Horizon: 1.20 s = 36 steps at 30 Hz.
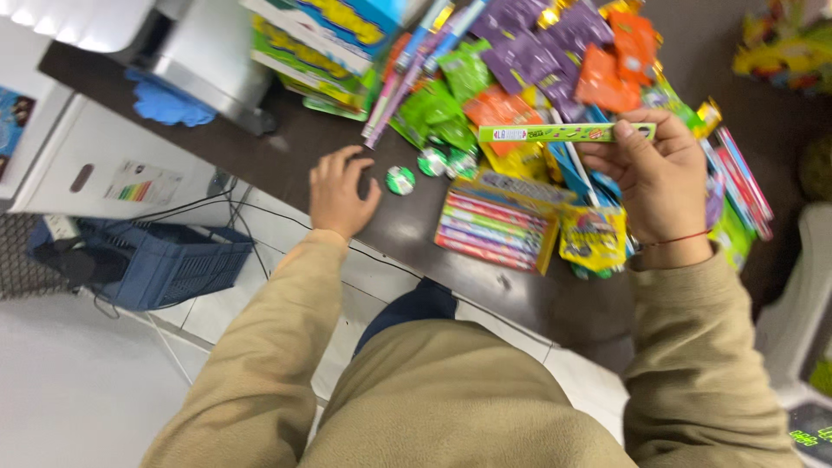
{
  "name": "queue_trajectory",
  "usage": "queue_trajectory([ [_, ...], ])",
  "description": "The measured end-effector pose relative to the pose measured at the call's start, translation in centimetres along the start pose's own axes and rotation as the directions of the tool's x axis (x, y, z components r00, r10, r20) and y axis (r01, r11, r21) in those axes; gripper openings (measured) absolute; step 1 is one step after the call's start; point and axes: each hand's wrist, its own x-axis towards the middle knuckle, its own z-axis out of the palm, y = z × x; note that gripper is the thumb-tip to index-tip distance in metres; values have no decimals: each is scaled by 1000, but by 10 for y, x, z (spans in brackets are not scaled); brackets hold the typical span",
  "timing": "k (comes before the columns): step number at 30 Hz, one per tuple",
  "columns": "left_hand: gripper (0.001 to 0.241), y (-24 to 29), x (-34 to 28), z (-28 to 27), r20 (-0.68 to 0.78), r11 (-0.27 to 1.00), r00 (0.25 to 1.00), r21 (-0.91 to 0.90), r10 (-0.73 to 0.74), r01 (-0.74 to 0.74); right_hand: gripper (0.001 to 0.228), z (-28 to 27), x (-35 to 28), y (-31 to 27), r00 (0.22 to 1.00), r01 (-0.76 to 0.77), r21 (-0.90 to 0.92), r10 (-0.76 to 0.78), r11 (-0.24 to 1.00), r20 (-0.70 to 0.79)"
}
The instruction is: The person organizes various types of candy packets and sticks into a cardboard box by hand, picking items from a large pile on a table.
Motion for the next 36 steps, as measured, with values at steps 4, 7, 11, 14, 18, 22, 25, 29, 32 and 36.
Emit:
queue_trajectory([
  [4, 29, 0, 0, -1, 23, 999, 999, 25, 22, -22, 7, -26, -57, 15, 992, -41, 175, 61, 984, -110],
  [7, 27, 3, 0, -6, 44, 999, 998, 19, 37, -38, 8, -34, -97, 36, 978, -27, 180, 63, 983, -197],
  [11, 26, 4, -1, -9, 66, 999, 997, 19, 37, -38, 10, -18, -127, 70, 973, -88, -55, 74, 995, -219],
  [14, 26, 3, -1, -9, 79, 999, 997, 16, 27, -28, 11, -1, -119, 97, 961, -222, 24, 223, 975, -161],
  [18, 24, 0, -3, -9, 92, 1000, 995, 8, 29, -30, 19, 11, -102, 103, 997, 42, -668, -76, 743, -23],
  [22, 23, -1, 0, -8, 92, 1000, 996, 7, 19, -20, 16, 24, -109, 97, 866, 355, -922, -426, 156, 261],
  [25, 22, -1, -1, -8, 80, 1000, 996, 1, 27, -27, 12, 24, -104, 103, 813, 386, -915, -427, -114, 396],
  [29, 22, -1, -1, -8, 78, 1000, 997, 3, 27, -27, 22, 22, -83, 123, 767, 596, -794, -210, -118, 607],
  [32, 22, -1, -1, -7, 62, 999, 998, 1, 33, -33, 23, 17, -65, 129, 755, 638, -761, -102, -118, 648],
  [36, 23, -1, 0, -7, 60, 999, 998, 0, 33, -33, 23, 15, -51, 125, 749, 660, -750, -41, -37, 661],
])
